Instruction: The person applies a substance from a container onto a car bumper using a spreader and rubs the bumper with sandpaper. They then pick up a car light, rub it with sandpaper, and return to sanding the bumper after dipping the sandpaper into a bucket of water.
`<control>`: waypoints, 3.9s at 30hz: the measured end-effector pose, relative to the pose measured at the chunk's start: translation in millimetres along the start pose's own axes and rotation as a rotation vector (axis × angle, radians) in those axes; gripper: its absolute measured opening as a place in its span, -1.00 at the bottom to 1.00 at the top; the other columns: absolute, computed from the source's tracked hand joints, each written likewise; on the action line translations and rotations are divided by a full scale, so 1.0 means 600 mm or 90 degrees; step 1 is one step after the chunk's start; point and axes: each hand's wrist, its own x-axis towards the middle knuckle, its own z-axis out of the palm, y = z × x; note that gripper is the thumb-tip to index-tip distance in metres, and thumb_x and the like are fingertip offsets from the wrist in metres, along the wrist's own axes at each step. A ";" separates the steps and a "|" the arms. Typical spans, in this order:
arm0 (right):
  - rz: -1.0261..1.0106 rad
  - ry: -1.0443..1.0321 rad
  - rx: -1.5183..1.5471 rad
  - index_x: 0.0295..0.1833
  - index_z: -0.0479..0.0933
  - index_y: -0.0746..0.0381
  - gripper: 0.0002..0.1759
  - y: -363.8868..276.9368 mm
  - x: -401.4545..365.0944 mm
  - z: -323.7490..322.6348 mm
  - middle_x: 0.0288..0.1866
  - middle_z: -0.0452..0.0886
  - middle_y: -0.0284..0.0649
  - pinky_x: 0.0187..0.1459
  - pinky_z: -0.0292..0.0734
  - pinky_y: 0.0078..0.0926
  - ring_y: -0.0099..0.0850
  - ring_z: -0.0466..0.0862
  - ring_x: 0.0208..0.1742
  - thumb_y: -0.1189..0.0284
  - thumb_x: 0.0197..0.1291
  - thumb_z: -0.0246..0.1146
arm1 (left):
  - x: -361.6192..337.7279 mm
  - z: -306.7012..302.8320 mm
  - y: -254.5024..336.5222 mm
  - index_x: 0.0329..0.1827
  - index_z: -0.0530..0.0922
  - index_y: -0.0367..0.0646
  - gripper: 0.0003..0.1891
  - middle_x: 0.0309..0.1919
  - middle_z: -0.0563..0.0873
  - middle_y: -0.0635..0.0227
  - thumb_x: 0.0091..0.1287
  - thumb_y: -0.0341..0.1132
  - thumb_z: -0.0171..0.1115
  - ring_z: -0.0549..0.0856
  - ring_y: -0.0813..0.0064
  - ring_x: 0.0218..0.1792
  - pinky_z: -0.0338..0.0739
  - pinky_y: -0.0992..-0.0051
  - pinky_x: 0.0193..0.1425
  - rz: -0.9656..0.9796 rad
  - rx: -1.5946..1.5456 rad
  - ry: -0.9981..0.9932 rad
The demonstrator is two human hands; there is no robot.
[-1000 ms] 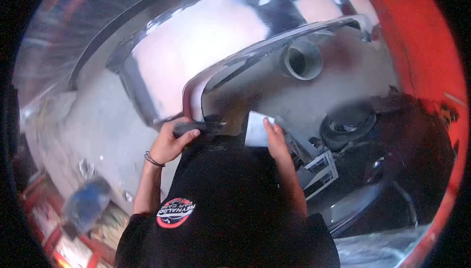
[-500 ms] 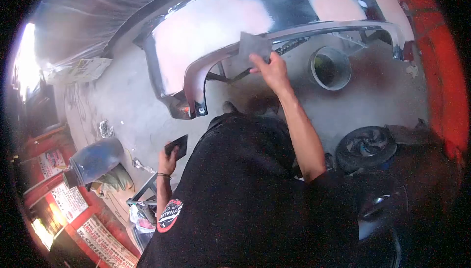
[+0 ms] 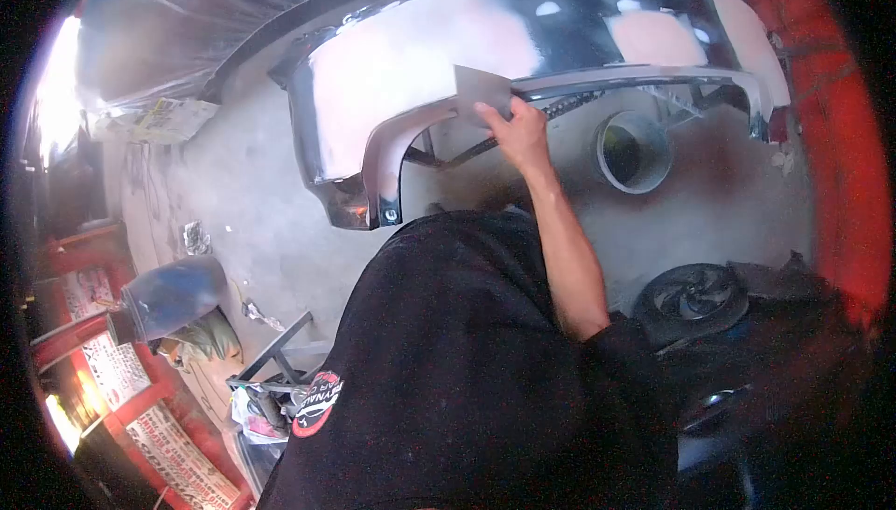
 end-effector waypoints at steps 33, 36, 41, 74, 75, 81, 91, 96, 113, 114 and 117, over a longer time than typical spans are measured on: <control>-0.020 0.203 0.054 0.06 0.70 0.29 -0.69 -0.035 -0.056 0.223 -0.11 0.78 -0.34 -0.33 0.67 -0.58 -0.58 0.71 -0.22 0.31 0.36 0.48 | 0.146 -0.118 -0.032 -0.02 0.75 -0.28 -0.76 -0.18 0.86 -0.03 0.39 -0.29 0.35 0.86 0.17 -0.04 0.65 0.19 0.02 -0.022 -0.035 -0.200; -0.018 0.139 -0.111 0.06 0.70 0.26 -0.71 -0.043 -0.064 0.219 -0.09 0.79 -0.34 -0.33 0.66 -0.58 -0.61 0.70 -0.23 0.30 0.37 0.48 | 0.179 -0.130 -0.045 -0.03 0.75 -0.29 -0.77 -0.19 0.86 -0.02 0.42 -0.29 0.34 0.86 0.18 -0.05 0.66 0.20 0.02 -0.019 0.049 -0.231; -0.026 0.125 -0.033 0.15 0.66 0.27 -0.60 -0.026 -0.053 0.214 -0.05 0.80 -0.32 -0.32 0.68 -0.54 -0.59 0.72 -0.20 0.25 0.37 0.48 | 0.208 -0.130 -0.070 -0.08 0.75 -0.31 -0.76 -0.23 0.84 -0.06 0.43 -0.26 0.35 0.86 0.09 -0.07 0.66 0.19 0.00 0.041 -0.040 -0.236; 0.111 0.196 0.292 0.18 0.60 0.17 -0.71 0.009 -0.082 -0.331 0.00 0.77 -0.37 -0.27 0.65 -0.45 -0.60 0.73 -0.14 0.32 0.46 0.38 | 0.000 -0.063 0.612 0.02 0.70 -0.22 -0.73 -0.43 0.80 0.15 0.49 -0.17 0.33 0.77 0.28 -0.52 0.62 0.22 -0.32 0.243 0.193 -0.270; 0.095 0.222 0.301 0.19 0.59 0.17 -0.71 0.023 -0.060 -0.360 0.00 0.77 -0.37 -0.27 0.65 -0.44 -0.58 0.73 -0.13 0.33 0.46 0.38 | -0.016 -0.055 0.624 0.02 0.70 -0.22 -0.73 -0.43 0.80 0.15 0.49 -0.17 0.33 0.77 0.28 -0.52 0.62 0.22 -0.32 0.235 0.202 -0.264; -0.050 0.476 0.387 0.15 0.61 0.15 -0.74 0.048 0.070 -0.558 0.02 0.75 -0.36 -0.21 0.63 -0.41 -0.51 0.72 -0.07 0.33 0.45 0.39 | -0.078 -0.027 0.664 -0.01 0.73 -0.25 -0.76 -0.41 0.81 0.13 0.44 -0.25 0.40 0.79 0.30 -0.47 0.62 0.26 -0.31 0.158 0.253 -0.277; -0.156 -0.095 -0.170 -0.16 0.60 0.33 -0.60 0.074 0.016 -0.366 -0.20 0.74 -0.08 0.09 0.63 -0.10 -0.17 0.74 -0.06 0.16 0.34 0.43 | -0.113 0.019 0.672 -0.15 0.66 -0.32 -0.87 -0.51 0.70 0.26 0.43 -0.41 0.26 0.69 0.46 -0.51 0.57 0.35 -0.38 0.157 0.080 -0.288; 0.037 0.135 -0.057 -0.06 0.61 0.30 -0.66 0.062 0.015 -0.408 -0.15 0.74 -0.27 -0.20 0.60 -0.43 -0.51 0.66 -0.14 0.21 0.44 0.40 | -0.116 0.024 0.669 -0.19 0.67 -0.31 -0.87 -0.49 0.72 0.29 0.43 -0.40 0.24 0.71 0.46 -0.48 0.57 0.34 -0.35 0.153 0.077 -0.287; -0.178 0.360 -0.026 0.26 0.59 0.27 -0.56 0.104 0.144 -0.597 -0.11 0.72 -0.42 -0.41 0.46 -0.63 -0.66 0.55 -0.37 0.21 0.46 0.40 | -0.116 0.024 0.711 -0.12 0.67 -0.30 -0.89 -0.43 0.76 0.20 0.38 -0.49 0.23 0.75 0.33 -0.37 0.60 0.24 -0.27 0.153 0.163 -0.253; -0.177 0.362 -0.025 0.26 0.59 0.27 -0.56 0.105 0.145 -0.600 -0.11 0.72 -0.42 -0.41 0.46 -0.63 -0.66 0.55 -0.37 0.21 0.46 0.40 | -0.114 0.025 0.709 -0.13 0.66 -0.30 -0.90 -0.43 0.76 0.21 0.37 -0.50 0.23 0.76 0.32 -0.38 0.60 0.24 -0.27 0.150 0.151 -0.259; -0.188 0.360 -0.006 0.33 0.56 0.33 -0.49 0.097 0.153 -0.610 -0.10 0.73 -0.40 -0.39 0.47 -0.63 -0.67 0.53 -0.38 0.22 0.46 0.41 | -0.108 0.025 0.709 -0.11 0.67 -0.29 -0.88 -0.43 0.76 0.23 0.37 -0.49 0.24 0.76 0.34 -0.36 0.61 0.26 -0.26 0.128 0.121 -0.260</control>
